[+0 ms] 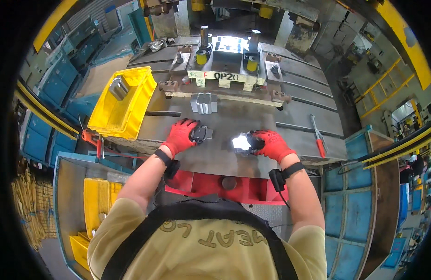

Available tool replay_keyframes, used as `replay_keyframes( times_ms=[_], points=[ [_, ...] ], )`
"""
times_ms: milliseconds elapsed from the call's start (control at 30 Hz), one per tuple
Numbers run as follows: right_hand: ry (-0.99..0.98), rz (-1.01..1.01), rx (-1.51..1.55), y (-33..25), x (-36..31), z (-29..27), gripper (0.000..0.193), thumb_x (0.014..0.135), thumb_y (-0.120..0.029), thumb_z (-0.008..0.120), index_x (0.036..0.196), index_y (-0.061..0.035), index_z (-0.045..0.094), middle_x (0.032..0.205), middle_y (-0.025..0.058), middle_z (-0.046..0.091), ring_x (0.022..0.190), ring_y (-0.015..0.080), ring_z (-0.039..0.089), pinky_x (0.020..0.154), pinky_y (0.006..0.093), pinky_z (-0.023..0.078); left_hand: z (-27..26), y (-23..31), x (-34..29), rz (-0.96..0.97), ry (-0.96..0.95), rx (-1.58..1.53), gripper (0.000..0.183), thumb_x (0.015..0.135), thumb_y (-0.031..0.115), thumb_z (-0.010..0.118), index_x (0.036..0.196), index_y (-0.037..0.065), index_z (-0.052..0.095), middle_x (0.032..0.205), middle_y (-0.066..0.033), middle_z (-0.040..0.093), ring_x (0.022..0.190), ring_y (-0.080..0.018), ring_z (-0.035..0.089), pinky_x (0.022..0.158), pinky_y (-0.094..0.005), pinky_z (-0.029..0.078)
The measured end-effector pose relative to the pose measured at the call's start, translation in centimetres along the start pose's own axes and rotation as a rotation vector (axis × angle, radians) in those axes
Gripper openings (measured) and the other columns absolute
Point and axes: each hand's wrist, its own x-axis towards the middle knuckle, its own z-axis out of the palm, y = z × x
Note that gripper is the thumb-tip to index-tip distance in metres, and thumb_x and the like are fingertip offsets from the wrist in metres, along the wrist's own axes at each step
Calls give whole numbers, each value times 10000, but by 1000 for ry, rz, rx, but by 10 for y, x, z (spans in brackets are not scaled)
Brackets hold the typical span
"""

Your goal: Operating a metal press to stamp parts and using a pneumatic grinder to finish them.

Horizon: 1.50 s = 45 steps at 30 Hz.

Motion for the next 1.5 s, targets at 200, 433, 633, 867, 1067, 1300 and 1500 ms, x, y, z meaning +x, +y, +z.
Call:
replay_keyframes(
  times_ms=[200,433,633,867,1067,1300,1500],
  points=[
    [72,-91,-17,0,1,-9,364,610,-178,621,968,-138,566,938,93,558,765,258,549,690,322,442,-10,5,-13,-156,235,-239,750,533,318,691,1163,60,375,1181,-138,381,1106,-301,330,922,-396,266],
    [461,-140,-154,-20,62,-64,275,646,-161,576,921,-138,577,886,82,571,828,257,527,699,341,421,-16,-54,-104,-551,501,-1242,342,739,84,564,1056,-11,480,954,-78,561,904,-144,513,802,-249,392],
    [777,-268,-432,-15,176,-111,240,648,-163,576,888,-157,578,915,38,571,861,220,520,764,321,398,-13,-62,-183,-817,380,-1202,157,764,126,533,864,6,548,757,-21,560,690,-95,486,630,-226,390],
    [813,-260,-648,7,251,-105,197,642,-179,575,830,-119,577,910,45,565,872,230,512,776,332,390,53,-45,-238,-1148,63,-1314,159,742,171,561,807,26,566,702,-46,569,607,-128,522,531,-254,416],
    [597,-266,-619,11,247,-87,315,687,-315,539,920,-103,553,1025,80,507,995,233,440,846,354,324,90,-42,-244,-1239,-207,-1281,231,730,226,570,836,21,585,706,-56,578,600,-146,525,513,-267,414],
    [459,-209,-538,-3,211,-99,530,723,-428,485,1119,-78,443,1191,122,406,1138,256,328,945,377,230,106,-64,-218,-742,-297,-847,458,745,445,489,830,3,578,690,-85,568,637,-182,521,587,-306,413],
    [492,-88,-181,-9,50,-76,439,697,-285,588,1024,-6,502,1005,160,528,936,286,494,803,337,386,73,-54,-221,-1338,-529,-1299,456,742,421,509,985,36,522,941,-100,533,792,-208,519,704,-295,421]
  ],
)
